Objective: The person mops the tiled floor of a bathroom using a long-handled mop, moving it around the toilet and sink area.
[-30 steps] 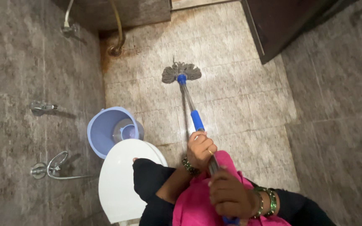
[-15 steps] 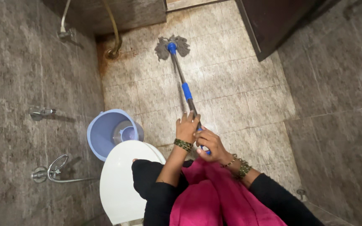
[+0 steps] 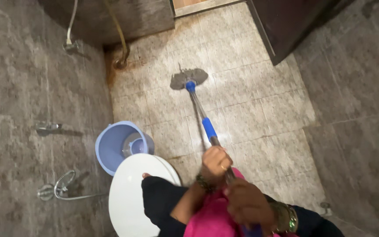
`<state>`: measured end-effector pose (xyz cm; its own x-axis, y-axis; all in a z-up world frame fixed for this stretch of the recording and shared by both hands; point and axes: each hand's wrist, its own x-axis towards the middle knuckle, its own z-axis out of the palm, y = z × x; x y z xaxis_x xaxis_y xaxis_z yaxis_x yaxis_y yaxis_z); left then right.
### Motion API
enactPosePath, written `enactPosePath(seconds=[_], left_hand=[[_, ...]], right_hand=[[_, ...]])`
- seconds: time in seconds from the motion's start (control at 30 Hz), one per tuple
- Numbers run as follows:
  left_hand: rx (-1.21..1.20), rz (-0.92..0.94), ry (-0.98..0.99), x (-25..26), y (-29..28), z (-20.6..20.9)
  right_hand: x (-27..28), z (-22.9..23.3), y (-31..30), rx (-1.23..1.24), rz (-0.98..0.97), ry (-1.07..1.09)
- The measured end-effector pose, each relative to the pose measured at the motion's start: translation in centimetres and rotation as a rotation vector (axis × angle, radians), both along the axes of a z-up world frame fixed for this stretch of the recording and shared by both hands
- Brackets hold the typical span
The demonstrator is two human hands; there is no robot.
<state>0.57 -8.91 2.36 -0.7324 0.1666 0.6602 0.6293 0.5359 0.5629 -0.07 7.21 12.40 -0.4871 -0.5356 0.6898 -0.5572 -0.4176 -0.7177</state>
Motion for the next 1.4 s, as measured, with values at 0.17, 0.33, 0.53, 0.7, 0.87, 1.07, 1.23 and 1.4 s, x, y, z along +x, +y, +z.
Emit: enactPosePath(seconds=[0.17,0.33,0.53,0.7,0.87,1.07,1.23,1.4], left_hand=[[0.100,0.110,-0.074,-1.8,0.0,-0.6],[0.135,0.333,-0.252,-2.9,-0.9,-1.2],[0.068,0.451,-0.642,-3.2,-2.2,-6.1],[-0.183,0.481,-0.943,-2.1,-3.0,-10.0],[-0.429,0.409,-0.733,-1.0,-1.3,-8.5],[-0.148,0.227,-0.287,1.4,0.8,-1.1],[0.061,0.165,-0.292,1.2,1.5,-1.6],[0.170,0.331,-0.484,-1.5,0.1,-3.7]], right_hand=[[-2.3,-3.1,-2.6,-0.071,-0.044,0.149],[-3.6,-8.2,-4.3,-0.046,-0.082,0.213],[-5.0,-17.7,-7.6,0.091,-0.345,0.054],[-3.5,-17.6,-7.1,0.244,-0.322,-0.021],[-3.0,-13.0,-4.5,0.249,-0.246,-0.031],[-1.7,-4.5,1.9,0.105,-0.097,-0.019],[0.6,-8.3,0.5,-0.111,-0.065,0.051],[-2.2,-10.9,-2.7,0.063,-0.239,0.157]])
